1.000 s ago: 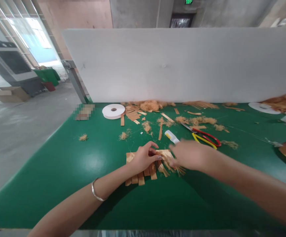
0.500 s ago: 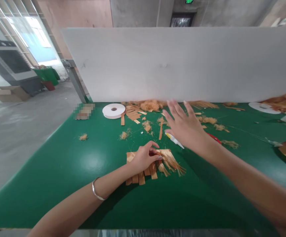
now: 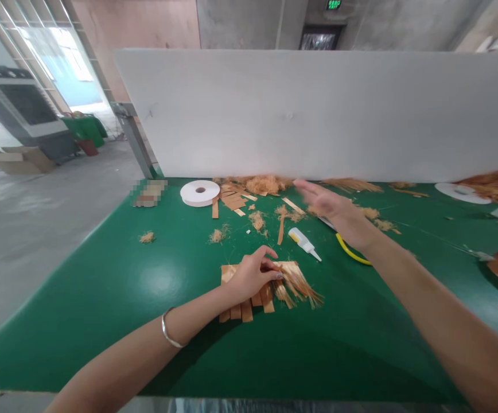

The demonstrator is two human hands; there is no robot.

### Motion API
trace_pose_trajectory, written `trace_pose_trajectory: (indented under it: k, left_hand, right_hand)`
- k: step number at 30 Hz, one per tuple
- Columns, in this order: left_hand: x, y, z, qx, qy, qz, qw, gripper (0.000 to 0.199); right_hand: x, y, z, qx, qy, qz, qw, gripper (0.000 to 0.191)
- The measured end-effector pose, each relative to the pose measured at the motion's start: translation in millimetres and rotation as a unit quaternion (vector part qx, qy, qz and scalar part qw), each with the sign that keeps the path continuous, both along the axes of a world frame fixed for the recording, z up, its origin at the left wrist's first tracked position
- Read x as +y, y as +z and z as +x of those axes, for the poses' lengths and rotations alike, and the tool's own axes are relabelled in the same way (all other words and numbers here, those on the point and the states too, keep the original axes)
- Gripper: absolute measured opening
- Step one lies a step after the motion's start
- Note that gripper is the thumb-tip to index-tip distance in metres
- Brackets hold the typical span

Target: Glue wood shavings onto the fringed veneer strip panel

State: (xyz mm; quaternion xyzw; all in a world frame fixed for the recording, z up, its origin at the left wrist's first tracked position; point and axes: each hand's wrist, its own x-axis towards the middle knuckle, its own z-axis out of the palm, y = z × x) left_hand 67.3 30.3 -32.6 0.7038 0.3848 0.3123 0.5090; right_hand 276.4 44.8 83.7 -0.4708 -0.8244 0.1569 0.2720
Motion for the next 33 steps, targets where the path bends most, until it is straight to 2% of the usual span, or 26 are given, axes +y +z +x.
trace_pose_trajectory:
  k: [2,3,4,6,8,10,11,12,13,14,15,16,17,18,19,20,22,24,25,26,27,28,30,31,33]
  left_hand:
    - [0,-1.3,0,0.003,0.005,0.013,1.0,0.028]
    - [0,-1.7,0,0.007,0.008,0.018,1.0,0.029]
    - [0,-2.0,0,0.01,0.008,0.019,1.0,0.029]
    - [1,-2.0,0,0.008,0.003,0.012,1.0,0.028]
    - [1,-1.5,0,0.002,-0.001,0.005,1.0,0.027]
    - [1,-0.9,0,-0.001,0.004,-0.001,1.0,0.027]
    - [0,-0.6,1,-0.002,0.007,-0.005,1.0,0.027]
    - [0,-0.4,1,-0.005,0.009,-0.01,1.0,0.028]
    - [0,-0.1,1,-0.01,0.008,-0.013,1.0,0.028]
    - [0,0.2,2,-0.014,0.006,-0.013,1.0,0.029]
    - [0,0.5,2,-0.015,0.004,-0.01,1.0,0.029]
    - [0,0.7,2,-0.014,0.003,-0.006,1.0,0.029]
    - [0,0.9,1,-0.01,0.002,-0.002,1.0,0.03]
    - [0,0.9,1,-0.006,0.0,0.001,1.0,0.029]
    - [0,0.7,1,-0.003,-0.001,0.002,1.0,0.029]
    - [0,0.4,0,-0.001,-0.002,0.003,1.0,0.029]
    - [0,-0.7,0,0.0,-0.007,0.006,1.0,0.029]
    - [1,-1.8,-1,0.002,-0.007,0.009,1.0,0.029]
    - [1,-2.2,-1,0.004,-0.005,0.01,1.0,0.029]
    - [2,-2.3,-1,0.004,-0.004,0.008,1.0,0.03]
    - [2,-2.1,-1,0.004,-0.003,0.006,1.0,0.03]
    - [2,-1.8,-1,0.003,-0.004,0.003,1.0,0.03]
    - [1,-0.6,0,-0.001,-0.006,0.0,1.0,0.031]
    - [1,0.0,0,-0.005,-0.005,0.001,1.0,0.032]
    - [0,1.1,0,-0.006,-0.003,0.004,1.0,0.032]
  right_hand:
    - [-6,4.6,1,-0.046,0.106,-0.093,0.989,0.067]
    - [-8,4.4,0,-0.098,0.138,-0.13,0.977,0.07]
    - [-11,2.5,-1,-0.145,0.132,-0.14,0.97,0.072]
    - [-13,-4.2,-6,-0.186,0.044,-0.092,0.977,0.074]
    - [-14,-9.5,-12,-0.148,-0.057,-0.012,0.987,0.075]
    - [-14,-8.2,-17,-0.083,-0.095,0.042,0.991,0.072]
    - [-15,-4.8,-19,-0.034,-0.079,0.037,0.996,0.069]
    - [-16,-0.3,-19,0.023,-0.042,0.005,0.999,0.069]
    - [-17,4.7,-18,0.073,0.016,-0.059,0.996,0.074]
    - [-19,9.3,-17,0.1,0.088,-0.151,0.98,0.081]
    - [-20,12.7,-15,0.105,0.159,-0.255,0.948,0.089]
    - [-21,14.2,-12,0.078,0.216,-0.353,0.907,0.093]
    - [-22,13.6,-10,0.016,0.246,-0.426,0.87,0.092]
    - [-22,10.6,-8,-0.063,0.243,-0.464,0.849,0.087]
    - [-22,5.6,-7,-0.148,0.208,-0.465,0.848,0.081]
    - [-21,-0.9,-6,-0.226,0.146,-0.425,0.864,0.076]
    - [-18,-14.8,-7,-0.319,-0.02,-0.237,0.917,0.07]
    - [-14,-24.0,-8,-0.282,-0.147,-0.024,0.948,0.073]
    - [-12,-25.5,-9,-0.223,-0.17,0.041,0.959,0.074]
    - [-11,-25.0,-9,-0.151,-0.165,0.065,0.973,0.074]
    - [-11,-23.0,-9,-0.078,-0.136,0.05,0.986,0.074]
    - [-11,-20.2,-8,-0.015,-0.09,0.004,0.996,0.074]
    - [-13,-15.2,-5,0.056,0.015,-0.12,0.991,0.078]
    - [-14,-14.0,-4,0.053,0.051,-0.17,0.983,0.08]
    - [-16,-15.2,-2,-0.011,0.052,-0.207,0.977,0.078]
